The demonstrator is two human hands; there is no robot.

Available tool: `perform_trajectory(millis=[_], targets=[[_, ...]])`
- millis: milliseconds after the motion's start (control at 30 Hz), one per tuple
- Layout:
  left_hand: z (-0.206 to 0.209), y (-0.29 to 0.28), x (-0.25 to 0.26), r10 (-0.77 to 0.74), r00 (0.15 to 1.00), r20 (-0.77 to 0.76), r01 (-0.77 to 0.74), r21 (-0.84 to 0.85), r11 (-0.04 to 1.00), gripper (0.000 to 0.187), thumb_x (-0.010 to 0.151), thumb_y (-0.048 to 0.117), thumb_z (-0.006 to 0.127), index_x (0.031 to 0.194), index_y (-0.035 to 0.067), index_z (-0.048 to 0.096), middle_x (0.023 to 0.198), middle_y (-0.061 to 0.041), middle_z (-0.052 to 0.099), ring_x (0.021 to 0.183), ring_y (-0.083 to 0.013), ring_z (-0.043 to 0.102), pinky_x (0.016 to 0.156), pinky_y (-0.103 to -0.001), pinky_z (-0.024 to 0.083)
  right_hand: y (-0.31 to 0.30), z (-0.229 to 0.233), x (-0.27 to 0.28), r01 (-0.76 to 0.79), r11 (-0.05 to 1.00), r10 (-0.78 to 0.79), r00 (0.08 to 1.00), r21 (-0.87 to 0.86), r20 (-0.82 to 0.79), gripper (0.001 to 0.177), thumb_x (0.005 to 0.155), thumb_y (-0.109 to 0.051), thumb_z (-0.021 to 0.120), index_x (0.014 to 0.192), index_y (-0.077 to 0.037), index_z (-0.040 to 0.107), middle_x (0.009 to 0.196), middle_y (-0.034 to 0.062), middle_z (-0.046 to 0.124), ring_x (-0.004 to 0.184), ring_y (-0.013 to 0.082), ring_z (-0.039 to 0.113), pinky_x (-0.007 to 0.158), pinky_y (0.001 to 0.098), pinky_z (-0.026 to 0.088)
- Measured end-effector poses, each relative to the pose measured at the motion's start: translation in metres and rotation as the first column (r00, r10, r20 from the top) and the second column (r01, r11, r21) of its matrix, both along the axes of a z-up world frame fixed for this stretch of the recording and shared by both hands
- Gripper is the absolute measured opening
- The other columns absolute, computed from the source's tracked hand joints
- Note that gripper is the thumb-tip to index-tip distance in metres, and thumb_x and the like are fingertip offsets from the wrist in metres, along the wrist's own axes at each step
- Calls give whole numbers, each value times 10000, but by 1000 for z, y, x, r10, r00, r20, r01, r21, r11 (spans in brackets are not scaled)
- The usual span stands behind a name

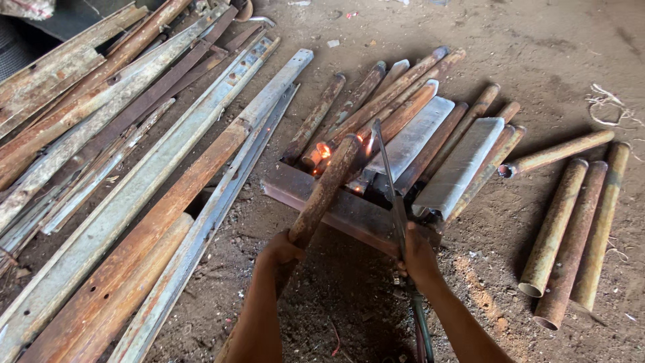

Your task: The person cuts metal pipes using a cutting torch, holding and turning the pipes by hand.

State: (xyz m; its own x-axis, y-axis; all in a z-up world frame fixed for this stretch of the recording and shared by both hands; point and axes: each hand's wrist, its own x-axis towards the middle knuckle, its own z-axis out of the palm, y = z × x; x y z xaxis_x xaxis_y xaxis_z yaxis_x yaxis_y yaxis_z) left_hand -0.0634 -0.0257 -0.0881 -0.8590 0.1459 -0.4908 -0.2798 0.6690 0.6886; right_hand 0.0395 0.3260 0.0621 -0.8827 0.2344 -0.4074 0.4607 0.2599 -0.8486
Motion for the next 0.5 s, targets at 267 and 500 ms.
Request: perform_trajectory(millis=[267, 500], targets=[[116, 108, -85, 438, 672, -597, -315, 305, 899, 707, 710, 330, 860, 1274, 32, 555, 1235, -259, 663, 1141, -401, 665, 965, -470, 559, 17, 7, -5, 36, 995, -44, 996, -94, -81, 726, 986, -689, 250, 786, -45, 519, 505, 59, 473, 375, 165, 423, 382, 340, 370], [69, 30, 29, -97, 995, -2, 93, -298, 950, 1165, 618, 351, 1030, 1546, 130, 360, 1520, -209, 452, 1407, -413, 429, 1181, -492, 384, 19, 12, -4, 16, 997, -24, 995, -80, -95, 720, 1000, -692, 205, 811, -56, 483, 513, 34, 450, 383, 157, 423, 384, 331, 392]])
